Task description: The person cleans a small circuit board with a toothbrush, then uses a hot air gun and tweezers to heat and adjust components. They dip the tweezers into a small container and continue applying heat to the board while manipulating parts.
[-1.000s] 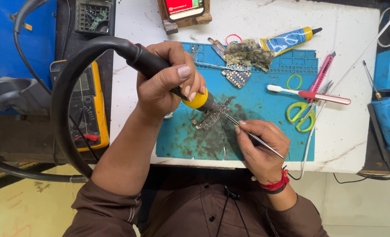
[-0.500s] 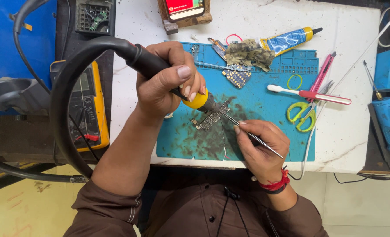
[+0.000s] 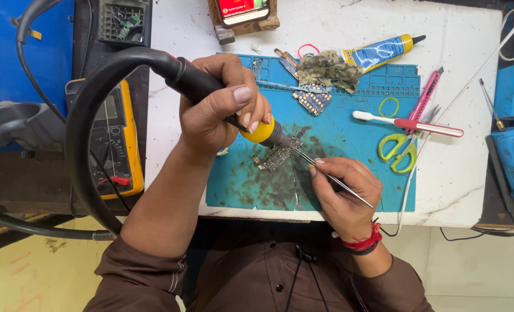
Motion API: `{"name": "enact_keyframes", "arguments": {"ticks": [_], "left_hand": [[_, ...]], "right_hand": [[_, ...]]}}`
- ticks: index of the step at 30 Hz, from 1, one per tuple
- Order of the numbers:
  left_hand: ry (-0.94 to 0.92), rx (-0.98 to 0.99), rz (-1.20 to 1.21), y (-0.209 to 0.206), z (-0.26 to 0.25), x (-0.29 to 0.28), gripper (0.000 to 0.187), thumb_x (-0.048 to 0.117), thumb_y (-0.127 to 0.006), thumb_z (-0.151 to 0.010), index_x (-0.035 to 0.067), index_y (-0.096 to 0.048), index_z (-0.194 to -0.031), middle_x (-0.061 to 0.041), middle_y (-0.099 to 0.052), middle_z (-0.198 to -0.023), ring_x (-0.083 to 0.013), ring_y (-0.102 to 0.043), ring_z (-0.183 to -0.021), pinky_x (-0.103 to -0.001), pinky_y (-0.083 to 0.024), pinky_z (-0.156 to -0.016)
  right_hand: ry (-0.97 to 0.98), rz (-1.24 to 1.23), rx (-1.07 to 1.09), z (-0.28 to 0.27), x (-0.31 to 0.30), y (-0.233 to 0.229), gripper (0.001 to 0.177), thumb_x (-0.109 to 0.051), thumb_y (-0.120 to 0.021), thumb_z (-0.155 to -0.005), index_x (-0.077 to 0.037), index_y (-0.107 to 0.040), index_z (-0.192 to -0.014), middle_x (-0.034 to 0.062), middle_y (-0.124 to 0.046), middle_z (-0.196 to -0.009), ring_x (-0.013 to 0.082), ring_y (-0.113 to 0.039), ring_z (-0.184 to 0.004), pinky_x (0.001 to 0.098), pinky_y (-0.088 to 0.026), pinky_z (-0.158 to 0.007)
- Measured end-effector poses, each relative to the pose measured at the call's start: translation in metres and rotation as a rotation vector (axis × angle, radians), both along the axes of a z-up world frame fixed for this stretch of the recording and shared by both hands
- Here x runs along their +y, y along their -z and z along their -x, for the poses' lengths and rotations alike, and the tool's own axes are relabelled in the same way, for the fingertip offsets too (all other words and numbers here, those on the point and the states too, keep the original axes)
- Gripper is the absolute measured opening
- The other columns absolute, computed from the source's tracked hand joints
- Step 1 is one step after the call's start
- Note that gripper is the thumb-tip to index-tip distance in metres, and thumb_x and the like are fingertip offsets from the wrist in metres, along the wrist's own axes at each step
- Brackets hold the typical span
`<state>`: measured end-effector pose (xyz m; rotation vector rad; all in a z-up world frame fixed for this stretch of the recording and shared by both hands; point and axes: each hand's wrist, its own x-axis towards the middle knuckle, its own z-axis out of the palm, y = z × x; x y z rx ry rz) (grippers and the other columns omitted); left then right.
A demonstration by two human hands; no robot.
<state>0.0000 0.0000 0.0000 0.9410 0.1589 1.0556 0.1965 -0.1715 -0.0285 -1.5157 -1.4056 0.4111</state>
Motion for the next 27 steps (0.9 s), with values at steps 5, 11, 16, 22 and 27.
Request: {"name": "enact_keyframes", "arguments": {"ticks": [5, 11, 16, 22, 27], "left_hand": [[0.000, 0.002, 0.000, 0.0002, -0.0001, 0.0004, 0.020, 0.011, -0.063, -0.096, 0.007, -0.051, -0.080, -0.009, -0.056, -0.063, -0.0189, -0.060, -0.054, -0.038, -0.058, -0.071], [0.000, -0.001, -0.003, 0.0010, -0.0001, 0.0005, 0.020, 0.011, -0.063, -0.096, 0.007, -0.052, -0.080, -0.009, -0.056, -0.063, -0.0188, -0.059, -0.054, -0.038, -0.058, -0.070], [0.001, -0.004, 0.000, 0.0001, -0.0002, 0.0004, 0.020, 0.011, -0.063, -0.096, 0.007, -0.052, -0.081, -0.009, -0.056, -0.063, -0.0188, -0.059, -0.054, -0.038, -0.058, -0.070], [0.001, -0.009, 0.002, 0.0000, 0.0006, 0.0000, 0.019, 0.011, -0.063, -0.096, 0.007, -0.052, -0.080, -0.009, -0.056, -0.063, -0.0185, -0.059, -0.054, -0.038, -0.058, -0.070], [-0.001, -0.017, -0.011, 0.0003, 0.0004, 0.0006, 0.020, 0.010, -0.063, -0.096, 0.007, -0.052, -0.080, -0.009, -0.056, -0.063, -0.0185, -0.059, -0.053, -0.037, -0.057, -0.070]], "right_hand": [[0.002, 0.000, -0.001, -0.0002, 0.0000, 0.0005, 0.017, 0.005, -0.080, -0.085, 0.000, -0.074, -0.100, 0.0109, -0.075, -0.098, 0.0183, -0.072, -0.088, 0.0279, -0.055, -0.079], [0.003, 0.013, 0.008, -0.0006, -0.0008, 0.0016, 0.017, 0.005, -0.080, -0.085, 0.000, -0.074, -0.100, 0.0110, -0.075, -0.098, 0.0178, -0.072, -0.087, 0.0271, -0.055, -0.077], [0.000, 0.004, 0.004, -0.0009, -0.0012, 0.0022, 0.018, 0.005, -0.080, -0.085, 0.000, -0.074, -0.101, 0.0109, -0.075, -0.098, 0.0170, -0.071, -0.087, 0.0265, -0.055, -0.076], [0.047, -0.024, -0.008, -0.0023, -0.0047, 0.0013, 0.017, 0.006, -0.079, -0.087, 0.000, -0.073, -0.101, 0.0108, -0.075, -0.098, 0.0161, -0.069, -0.085, 0.0264, -0.053, -0.076], [0.091, -0.011, 0.048, -0.0053, -0.0051, -0.0008, 0.015, 0.006, -0.078, -0.089, 0.001, -0.073, -0.103, 0.0106, -0.074, -0.101, 0.0145, -0.070, -0.088, 0.0253, -0.055, -0.079]]}}
